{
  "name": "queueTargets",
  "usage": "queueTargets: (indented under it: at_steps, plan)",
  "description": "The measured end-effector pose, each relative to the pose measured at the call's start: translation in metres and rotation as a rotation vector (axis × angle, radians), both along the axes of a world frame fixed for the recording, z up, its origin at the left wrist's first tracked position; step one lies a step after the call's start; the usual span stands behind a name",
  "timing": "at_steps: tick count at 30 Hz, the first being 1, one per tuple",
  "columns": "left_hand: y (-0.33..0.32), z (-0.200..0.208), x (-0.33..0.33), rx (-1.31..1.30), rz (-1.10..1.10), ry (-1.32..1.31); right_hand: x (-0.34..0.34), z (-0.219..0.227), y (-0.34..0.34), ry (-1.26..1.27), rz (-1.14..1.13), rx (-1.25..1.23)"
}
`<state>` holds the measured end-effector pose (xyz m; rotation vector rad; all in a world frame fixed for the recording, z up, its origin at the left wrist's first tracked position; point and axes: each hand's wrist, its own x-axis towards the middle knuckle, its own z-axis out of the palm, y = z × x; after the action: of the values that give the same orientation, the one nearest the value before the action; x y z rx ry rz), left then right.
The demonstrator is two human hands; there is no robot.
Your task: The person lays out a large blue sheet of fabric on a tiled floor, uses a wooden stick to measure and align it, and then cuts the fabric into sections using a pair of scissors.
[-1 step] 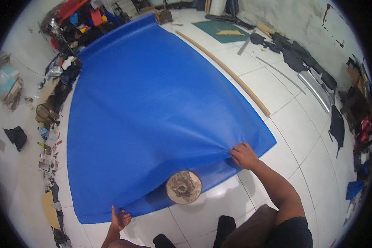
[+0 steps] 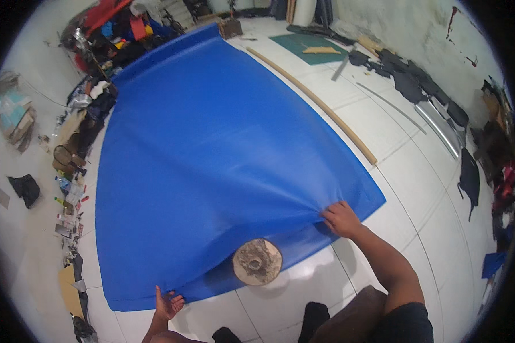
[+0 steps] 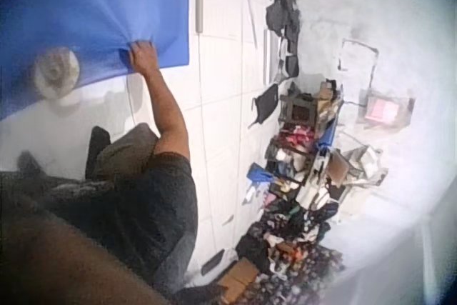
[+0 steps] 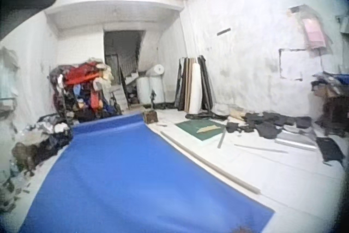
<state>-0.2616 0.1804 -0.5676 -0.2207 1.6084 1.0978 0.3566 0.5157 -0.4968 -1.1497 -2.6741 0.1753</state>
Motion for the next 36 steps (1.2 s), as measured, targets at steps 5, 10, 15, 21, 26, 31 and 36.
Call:
queueTargets:
  at_steps: [5,10,15,21,26,31,36]
  plan:
    - [0.016,-0.04,-0.012,0.323,0.325,0.023,0.007,-0.023,0.006,-0.01,-0.065,-0.008]
    - [0.024,-0.042,-0.001,0.369,0.26,0.009,0.026,-0.001,0.007,-0.295,-0.167,-0.151]
    - [0.01,-0.036,-0.007,0.262,0.209,0.102,-0.11,0.052,-0.045,0.087,0.086,-0.196]
    - [0.026,-0.034,0.023,0.253,0.048,-0.001,-0.193,0.04,-0.088,-0.037,0.387,-0.08]
    - [0.037,-0.039,0.013,0.26,0.101,0.053,-0.193,0.043,-0.084,-0.084,0.363,-0.097]
    - [0.021,-0.051,0.002,0.31,0.018,0.033,-0.176,0.048,-0.123,-0.1,0.487,-0.171]
    - [0.006,-0.05,0.023,0.113,0.077,0.242,-0.157,0.041,-0.161,0.085,0.436,-0.303]
